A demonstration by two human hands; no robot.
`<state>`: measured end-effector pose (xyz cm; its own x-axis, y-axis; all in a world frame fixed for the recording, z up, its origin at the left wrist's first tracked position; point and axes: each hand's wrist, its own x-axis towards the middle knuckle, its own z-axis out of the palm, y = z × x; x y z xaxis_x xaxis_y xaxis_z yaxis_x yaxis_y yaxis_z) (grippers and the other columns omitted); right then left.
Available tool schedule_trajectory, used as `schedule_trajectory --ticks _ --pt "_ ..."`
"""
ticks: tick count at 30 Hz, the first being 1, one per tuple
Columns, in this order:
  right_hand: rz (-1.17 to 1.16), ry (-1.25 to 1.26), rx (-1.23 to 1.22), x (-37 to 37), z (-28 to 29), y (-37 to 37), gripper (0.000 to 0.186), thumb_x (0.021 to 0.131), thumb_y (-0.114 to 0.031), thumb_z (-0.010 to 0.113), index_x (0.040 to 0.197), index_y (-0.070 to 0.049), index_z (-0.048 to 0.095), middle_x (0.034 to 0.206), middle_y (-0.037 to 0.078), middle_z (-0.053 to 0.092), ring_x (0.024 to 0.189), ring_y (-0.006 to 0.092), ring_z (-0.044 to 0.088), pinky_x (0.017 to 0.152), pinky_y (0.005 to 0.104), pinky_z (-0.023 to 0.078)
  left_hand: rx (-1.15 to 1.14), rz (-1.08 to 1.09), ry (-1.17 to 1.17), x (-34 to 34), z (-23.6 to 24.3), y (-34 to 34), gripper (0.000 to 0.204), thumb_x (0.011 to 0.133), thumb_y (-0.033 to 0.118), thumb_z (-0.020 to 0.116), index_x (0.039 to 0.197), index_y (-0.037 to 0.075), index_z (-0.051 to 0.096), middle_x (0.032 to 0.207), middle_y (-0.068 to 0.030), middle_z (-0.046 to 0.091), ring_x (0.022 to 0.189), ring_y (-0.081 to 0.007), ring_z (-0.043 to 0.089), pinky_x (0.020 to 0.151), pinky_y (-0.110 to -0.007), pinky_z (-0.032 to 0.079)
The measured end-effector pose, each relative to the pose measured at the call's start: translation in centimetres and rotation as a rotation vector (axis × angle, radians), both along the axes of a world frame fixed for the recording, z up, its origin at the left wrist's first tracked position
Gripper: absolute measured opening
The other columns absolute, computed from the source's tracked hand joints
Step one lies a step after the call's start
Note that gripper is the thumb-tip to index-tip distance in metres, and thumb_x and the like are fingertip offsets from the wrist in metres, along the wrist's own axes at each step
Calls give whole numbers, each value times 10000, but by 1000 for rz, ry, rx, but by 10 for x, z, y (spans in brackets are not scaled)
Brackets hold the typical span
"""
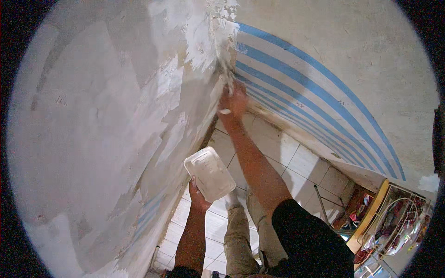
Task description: Applying plaster or putty to a wall using a putty knife to repair or smooth the surface.
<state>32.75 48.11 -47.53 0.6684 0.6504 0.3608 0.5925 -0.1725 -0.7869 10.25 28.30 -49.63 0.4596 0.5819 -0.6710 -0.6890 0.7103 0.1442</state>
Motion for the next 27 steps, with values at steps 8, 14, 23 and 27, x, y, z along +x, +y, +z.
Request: schedule_trajectory --ticks 8,14,23,27 --pt "66 -134 -11 -27 -2 15 327 742 -109 585 1057 -24 605 943 202 600 878 394 566 809 479 447 -1 -15 113 2 2 -7 667 833 548 478 1353 147 362 1292 -94 480 1151 -333 494 930 -554 424" --pt "383 -174 -30 -13 -15 -48 284 769 -110 583 1036 -18 616 922 201 608 897 391 567 793 475 441 75 27 41 1 7 -10 631 855 526 449 1356 152 362 1303 -96 474 1165 -321 489 938 -557 416" --pt "49 -17 93 17 11 14 274 775 -129 591 1015 -2 620 906 233 635 835 410 605 768 453 472 28 14 -43 11 20 5 645 843 541 468 1336 129 404 1266 -92 518 1124 -294 533 940 -507 439" --pt "43 173 172 11 6 19 272 774 -126 580 1011 2 623 867 235 632 793 417 603 744 453 477 26 -27 76 17 20 4 699 808 581 484 1353 158 375 1302 -92 472 1157 -332 485 933 -555 414"
